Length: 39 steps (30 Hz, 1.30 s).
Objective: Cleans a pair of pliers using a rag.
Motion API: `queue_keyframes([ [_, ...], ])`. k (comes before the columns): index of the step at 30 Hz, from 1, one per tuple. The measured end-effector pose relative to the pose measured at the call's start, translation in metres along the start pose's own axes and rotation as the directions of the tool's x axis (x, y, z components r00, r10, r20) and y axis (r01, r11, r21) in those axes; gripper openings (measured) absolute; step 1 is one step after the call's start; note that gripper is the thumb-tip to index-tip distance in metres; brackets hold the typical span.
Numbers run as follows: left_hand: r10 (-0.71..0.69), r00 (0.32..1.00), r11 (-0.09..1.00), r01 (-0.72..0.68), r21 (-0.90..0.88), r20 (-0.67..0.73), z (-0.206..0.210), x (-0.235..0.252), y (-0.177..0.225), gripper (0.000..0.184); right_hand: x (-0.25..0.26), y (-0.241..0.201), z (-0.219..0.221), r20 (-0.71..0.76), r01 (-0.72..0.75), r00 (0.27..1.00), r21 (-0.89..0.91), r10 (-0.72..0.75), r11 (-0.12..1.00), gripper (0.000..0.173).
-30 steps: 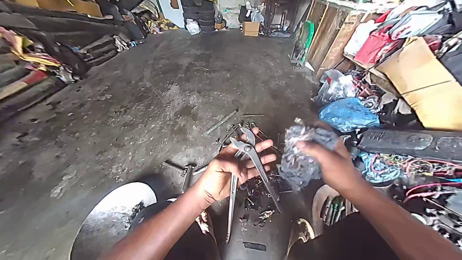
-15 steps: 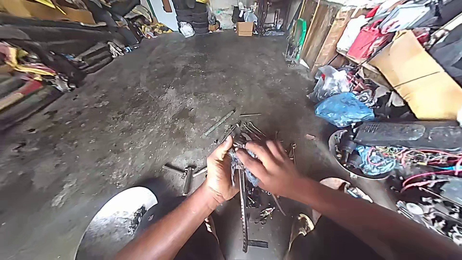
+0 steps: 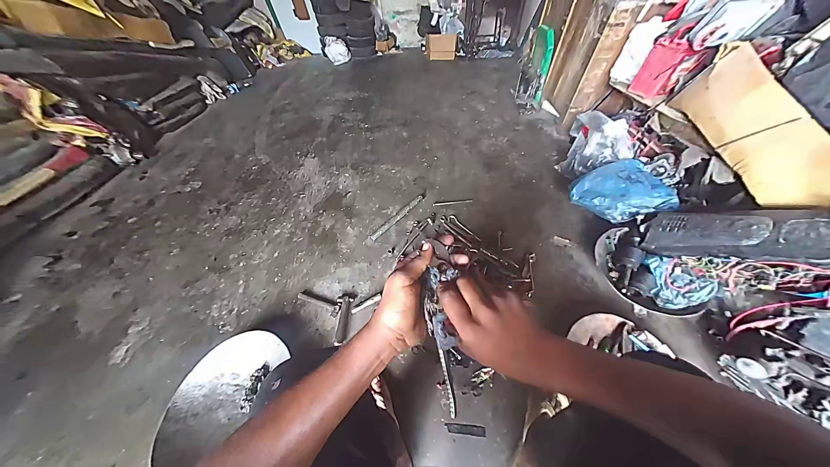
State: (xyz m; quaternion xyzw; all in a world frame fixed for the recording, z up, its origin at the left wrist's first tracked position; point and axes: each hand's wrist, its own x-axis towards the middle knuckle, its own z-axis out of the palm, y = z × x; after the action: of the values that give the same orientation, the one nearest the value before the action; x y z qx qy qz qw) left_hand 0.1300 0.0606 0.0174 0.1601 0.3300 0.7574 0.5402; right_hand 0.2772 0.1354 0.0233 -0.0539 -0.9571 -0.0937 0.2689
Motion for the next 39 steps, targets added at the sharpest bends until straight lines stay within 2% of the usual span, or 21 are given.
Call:
queue_keyframes([
  [1,0.002,0.999,1.0,-0.003,0.008,0.032,-0.002,0.0,0.001,0.052,-0.001,-0.001,-0.01,0.118,-0.044,0.992,0.078,0.035,0.996,0.034],
  [2,0.011,0.995,1.0,-0.01,-0.008,0.098,-0.006,0.001,0.005,0.052,-0.002,0.0,-0.024,0.318,-0.128,0.946,0.192,0.062,0.973,0.038],
  [3,0.018,0.985,1.0,-0.014,-0.025,0.174,-0.009,0.003,0.01,0.052,0.002,0.007,-0.037,0.559,-0.251,0.828,0.308,0.039,0.918,0.036],
  [4,0.029,0.969,0.999,-0.018,-0.048,0.244,-0.013,0.004,0.016,0.052,0.004,0.019,-0.041,0.668,-0.359,0.744,0.421,-0.018,0.833,0.033],
  [5,0.039,0.952,0.998,-0.02,-0.068,0.302,-0.017,0.005,0.022,0.052,0.001,0.033,-0.039,0.619,-0.398,0.784,0.555,-0.043,0.73,0.027],
  [6,0.041,0.94,0.997,-0.014,-0.08,0.34,-0.019,0.004,0.025,0.052,-0.002,0.045,-0.039,0.514,-0.391,0.858,0.658,-0.004,0.643,0.024],
  [7,0.026,0.931,0.997,0.003,-0.08,0.363,-0.02,0.002,0.024,0.052,-0.004,0.057,-0.04,0.381,-0.352,0.922,0.744,0.072,0.567,0.02],
  [8,0.006,0.925,0.997,0.022,-0.069,0.379,-0.019,0.001,0.023,0.053,-0.004,0.068,-0.042,0.256,-0.308,0.951,0.815,0.171,0.491,0.016],
  [9,-0.022,0.915,0.997,0.052,-0.064,0.402,-0.018,0.0,0.02,0.052,-0.001,0.078,-0.045,0.176,-0.283,0.944,0.864,0.279,0.416,0.015],
  [10,-0.054,0.899,0.995,0.086,-0.055,0.434,-0.018,0.001,0.018,0.053,0.004,0.085,-0.046,0.147,-0.303,0.905,0.882,0.399,0.361,0.015],
  [11,-0.085,0.884,0.992,0.118,-0.043,0.46,-0.018,0.001,0.013,0.052,0.007,0.091,-0.044,0.155,-0.354,0.856,0.872,0.494,0.339,0.017],
  [13,-0.143,0.875,0.984,0.175,-0.026,0.463,-0.016,0.002,0.004,0.051,0.012,0.098,-0.037,0.226,-0.429,0.803,0.862,0.552,0.272,0.017],
  [17,-0.166,0.892,0.983,0.183,0.002,0.421,-0.006,0.003,-0.01,0.039,0.016,0.09,-0.027,0.453,-0.553,0.803,0.809,0.388,0.2,0.021],
  [19,-0.136,0.897,0.99,0.143,0.015,0.42,-0.003,0.003,-0.012,0.038,0.016,0.087,-0.023,0.485,-0.565,0.797,0.809,0.361,0.161,0.022],
  [21,-0.112,0.912,0.994,0.097,0.06,0.394,0.0,0.002,-0.012,0.037,0.017,0.085,-0.024,0.529,-0.587,0.768,0.807,0.36,0.065,0.022],
  [24,-0.061,0.935,0.987,0.004,0.161,0.349,0.004,-0.002,-0.014,0.037,0.015,0.081,-0.026,0.653,-0.641,0.68,0.75,0.334,-0.162,0.025],
  [26,-0.016,0.93,0.974,-0.069,0.216,0.367,0.003,-0.002,-0.017,0.035,0.013,0.077,-0.025,0.674,-0.622,0.673,0.739,0.305,-0.259,0.028],
  [30,0.093,0.946,0.937,-0.189,0.295,0.311,0.009,-0.006,-0.02,0.035,0.009,0.073,-0.023,0.601,-0.531,0.717,0.799,0.352,-0.281,0.026],
  [34,0.142,0.96,0.914,-0.221,0.341,0.241,0.009,-0.004,-0.016,0.044,0.012,0.076,-0.029,0.511,-0.459,0.659,0.854,0.552,-0.244,0.022],
  [37,0.135,0.968,0.907,-0.207,0.367,0.212,0.008,-0.003,-0.016,0.04,0.013,0.084,-0.031,0.48,-0.407,0.622,0.873,0.619,-0.268,0.025],
  [39,0.143,0.955,0.872,-0.245,0.423,0.259,0.006,-0.002,-0.016,0.037,0.014,0.087,-0.032,0.488,-0.415,0.604,0.867,0.63,-0.274,0.026],
])
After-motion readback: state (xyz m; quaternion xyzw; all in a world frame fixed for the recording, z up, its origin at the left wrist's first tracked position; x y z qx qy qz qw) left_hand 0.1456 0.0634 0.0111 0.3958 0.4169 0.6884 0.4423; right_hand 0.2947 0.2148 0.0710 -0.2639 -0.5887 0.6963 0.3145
